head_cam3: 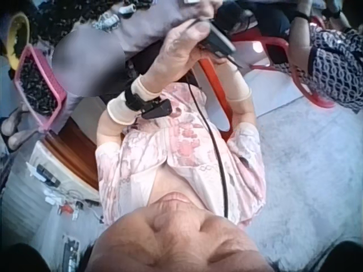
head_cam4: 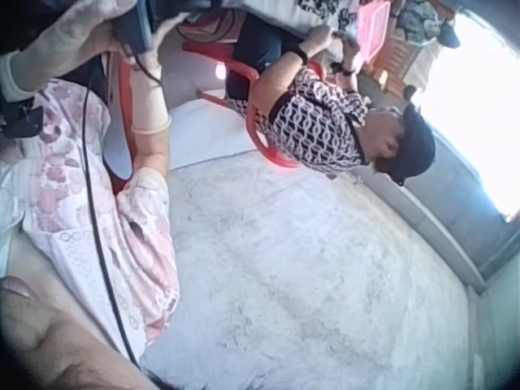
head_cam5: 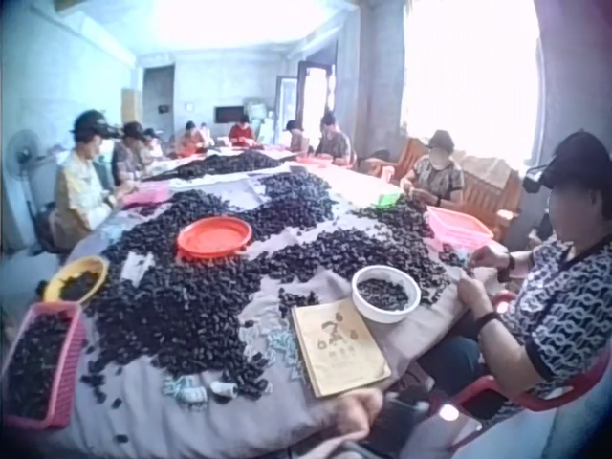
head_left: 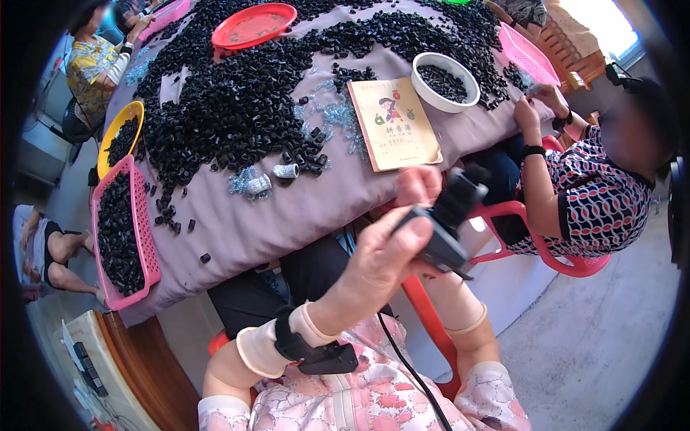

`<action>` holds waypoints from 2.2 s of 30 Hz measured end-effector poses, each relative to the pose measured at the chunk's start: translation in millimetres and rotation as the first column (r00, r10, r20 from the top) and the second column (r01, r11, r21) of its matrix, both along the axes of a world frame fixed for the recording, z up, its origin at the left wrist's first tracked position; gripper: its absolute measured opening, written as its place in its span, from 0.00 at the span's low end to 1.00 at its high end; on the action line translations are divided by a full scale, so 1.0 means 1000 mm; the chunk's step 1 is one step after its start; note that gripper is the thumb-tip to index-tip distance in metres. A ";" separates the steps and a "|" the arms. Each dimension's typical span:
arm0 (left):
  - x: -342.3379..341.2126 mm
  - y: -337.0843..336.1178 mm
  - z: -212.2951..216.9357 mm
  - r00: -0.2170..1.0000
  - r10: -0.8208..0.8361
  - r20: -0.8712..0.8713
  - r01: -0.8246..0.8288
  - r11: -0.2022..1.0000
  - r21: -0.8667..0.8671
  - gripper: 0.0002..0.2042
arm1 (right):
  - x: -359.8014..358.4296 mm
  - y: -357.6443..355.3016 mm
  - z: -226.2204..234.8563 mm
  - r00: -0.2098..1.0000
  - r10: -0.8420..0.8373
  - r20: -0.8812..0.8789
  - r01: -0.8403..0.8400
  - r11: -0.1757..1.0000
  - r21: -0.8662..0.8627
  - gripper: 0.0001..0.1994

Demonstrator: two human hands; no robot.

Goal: Manually assembling small black plastic shoe components from a large pile on a table.

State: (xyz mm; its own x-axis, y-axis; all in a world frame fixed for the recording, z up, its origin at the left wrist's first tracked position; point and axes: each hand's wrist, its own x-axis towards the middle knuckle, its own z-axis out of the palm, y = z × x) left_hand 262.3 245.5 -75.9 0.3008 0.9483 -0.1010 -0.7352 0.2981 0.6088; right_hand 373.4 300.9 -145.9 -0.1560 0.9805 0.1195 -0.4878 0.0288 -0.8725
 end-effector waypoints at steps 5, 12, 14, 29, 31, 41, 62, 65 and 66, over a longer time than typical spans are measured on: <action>-0.034 0.014 -0.037 0.991 0.117 -0.071 -0.121 0.992 -0.049 0.17 | 0.022 0.027 0.024 0.946 -0.300 0.119 0.275 0.942 0.191 0.05; -0.040 0.015 -0.033 0.989 0.105 -0.108 -0.110 0.993 -0.045 0.16 | 0.014 0.004 0.064 0.923 0.004 0.384 -0.038 0.996 0.082 0.07; -0.040 0.016 -0.025 0.969 0.116 -0.219 -0.119 0.993 0.001 0.18 | 0.018 0.007 0.063 0.936 0.089 0.341 -0.052 0.992 -0.117 0.08; -0.046 0.008 -0.050 0.852 -0.008 -0.524 0.006 1.000 -0.005 0.20 | 0.031 0.022 0.029 0.833 0.549 -0.063 -0.472 0.648 -0.598 0.08; -0.049 0.009 -0.052 0.869 -0.042 -0.493 0.047 0.999 -0.002 0.21 | 0.030 0.021 0.028 0.822 0.557 -0.114 -0.511 0.635 -0.580 0.08; -0.051 0.009 -0.060 0.910 -0.132 -0.393 0.092 0.989 -0.118 0.17 | 0.016 0.019 0.029 0.895 0.445 -0.037 -0.385 0.725 -0.571 0.12; -0.071 0.013 -0.032 0.707 -0.160 -0.689 0.206 0.978 -0.016 0.13 | -0.021 0.010 0.016 0.881 0.474 0.001 -0.446 0.829 -0.337 0.36; -0.073 0.016 -0.037 0.657 -0.135 -0.742 0.205 0.979 0.004 0.13 | -0.027 0.015 0.003 0.898 0.420 -0.130 -0.431 0.782 -0.451 0.39; -0.073 0.016 -0.038 0.658 -0.138 -0.740 0.207 0.978 0.002 0.13 | -0.028 0.019 -0.002 0.905 0.425 -0.006 -0.393 0.831 -0.393 0.41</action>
